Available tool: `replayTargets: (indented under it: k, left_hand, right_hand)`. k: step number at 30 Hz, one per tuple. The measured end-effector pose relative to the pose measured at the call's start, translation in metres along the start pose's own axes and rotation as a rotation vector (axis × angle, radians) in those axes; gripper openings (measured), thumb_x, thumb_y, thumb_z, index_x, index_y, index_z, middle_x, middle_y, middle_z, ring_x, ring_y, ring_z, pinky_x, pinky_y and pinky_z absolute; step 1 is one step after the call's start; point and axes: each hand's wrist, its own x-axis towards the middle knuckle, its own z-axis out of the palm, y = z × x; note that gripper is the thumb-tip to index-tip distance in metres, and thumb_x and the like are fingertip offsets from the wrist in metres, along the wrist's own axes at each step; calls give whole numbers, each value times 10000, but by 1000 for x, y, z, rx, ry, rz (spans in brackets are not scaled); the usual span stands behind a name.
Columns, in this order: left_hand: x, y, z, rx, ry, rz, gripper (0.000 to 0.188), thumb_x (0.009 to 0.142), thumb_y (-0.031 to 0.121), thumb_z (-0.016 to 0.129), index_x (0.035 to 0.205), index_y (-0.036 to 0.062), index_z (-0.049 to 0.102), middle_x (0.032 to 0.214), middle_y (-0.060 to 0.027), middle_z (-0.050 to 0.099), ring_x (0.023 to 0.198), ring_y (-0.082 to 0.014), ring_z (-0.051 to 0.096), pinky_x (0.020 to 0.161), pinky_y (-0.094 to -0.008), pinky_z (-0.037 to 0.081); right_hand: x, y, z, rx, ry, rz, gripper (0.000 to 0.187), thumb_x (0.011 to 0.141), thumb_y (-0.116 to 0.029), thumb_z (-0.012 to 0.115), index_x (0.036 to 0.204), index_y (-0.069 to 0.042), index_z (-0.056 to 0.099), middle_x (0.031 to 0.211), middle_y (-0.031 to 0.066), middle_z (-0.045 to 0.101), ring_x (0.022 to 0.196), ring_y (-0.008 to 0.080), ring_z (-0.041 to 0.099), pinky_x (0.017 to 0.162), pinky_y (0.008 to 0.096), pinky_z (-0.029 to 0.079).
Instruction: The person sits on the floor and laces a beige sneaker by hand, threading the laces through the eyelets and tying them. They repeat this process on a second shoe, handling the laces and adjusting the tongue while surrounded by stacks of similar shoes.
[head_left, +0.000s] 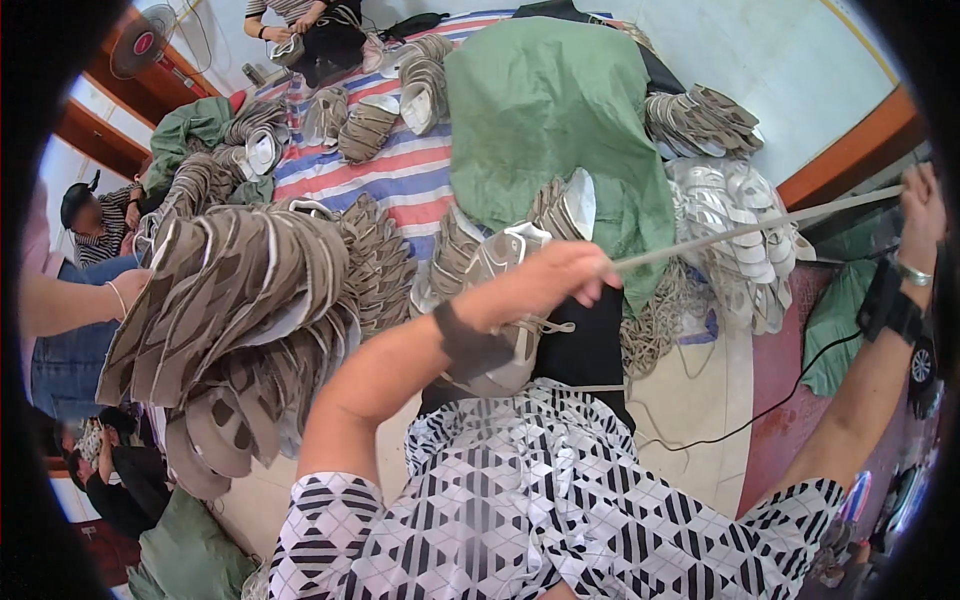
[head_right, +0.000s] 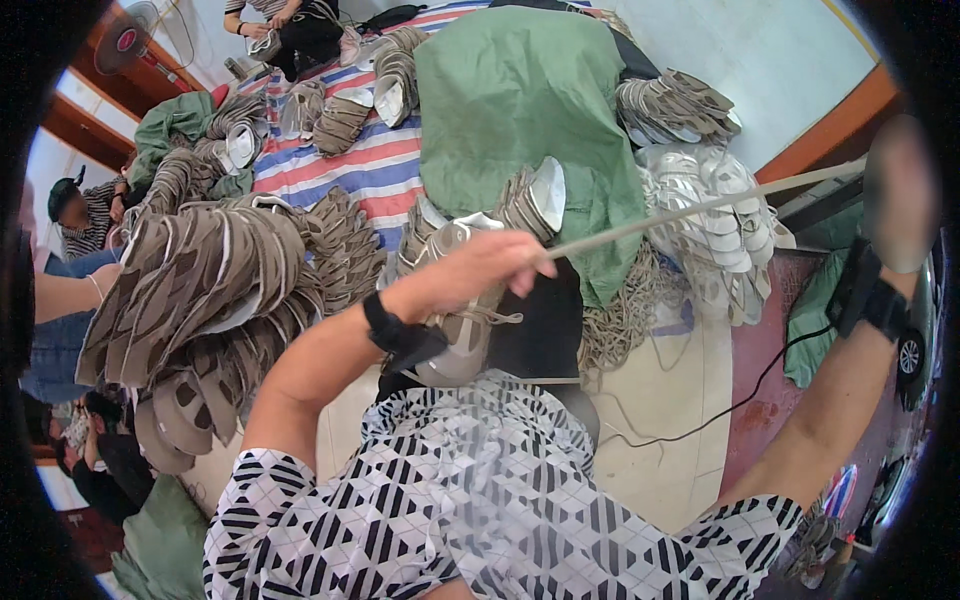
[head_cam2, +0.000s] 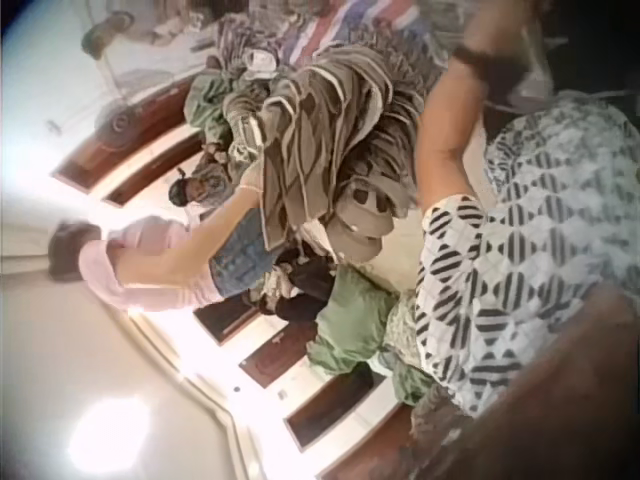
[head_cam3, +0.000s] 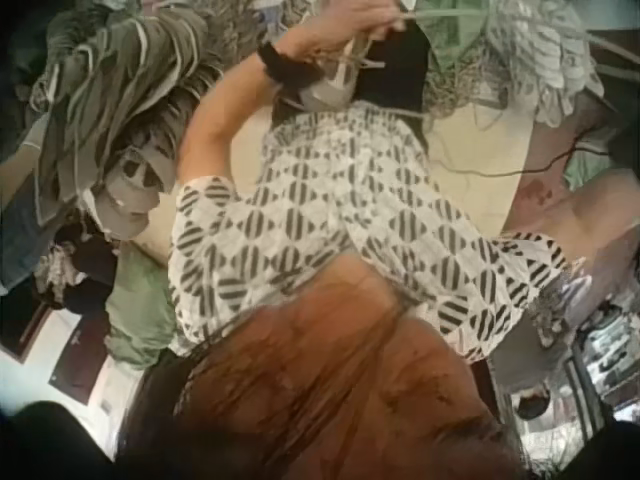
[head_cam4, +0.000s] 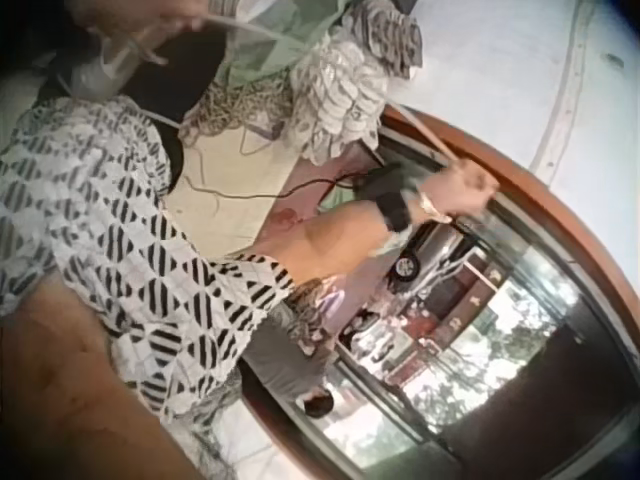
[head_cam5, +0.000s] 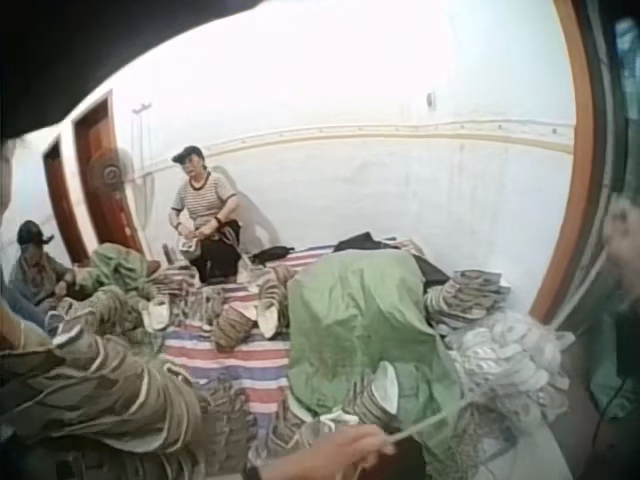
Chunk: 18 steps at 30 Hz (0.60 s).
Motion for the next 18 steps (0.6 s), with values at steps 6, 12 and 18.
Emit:
replayTargets:
  k: [6,12,18]
  left_hand:
    - [14,-32,-3,186,34,-113,287,971,238,479,885,20,646,682,14,554,638,-59,520,600,-222,430]
    - [13,-38,2,468,317,61,222,929,217,535,912,25,645,744,-41,601,685,-125,561,639,-269,451]
    - [-52,-68,15,1296,520,-81,240,769,285,700,831,74,603,827,-74,568,855,-261,546,698,-373,472]
  right_hand:
    - [-164,73,127,-288,-757,-314,201,834,-136,623,996,-22,655,931,57,655,913,140,590,789,287,477]
    - [-313,61,209,765,-1549,1033,157,895,-126,527,997,-26,594,716,24,607,397,11,352,362,176,288]
    - [-299,103,201,1194,-1110,1369,164,940,-104,457,1044,-23,555,586,-36,433,377,5,293,331,171,228]
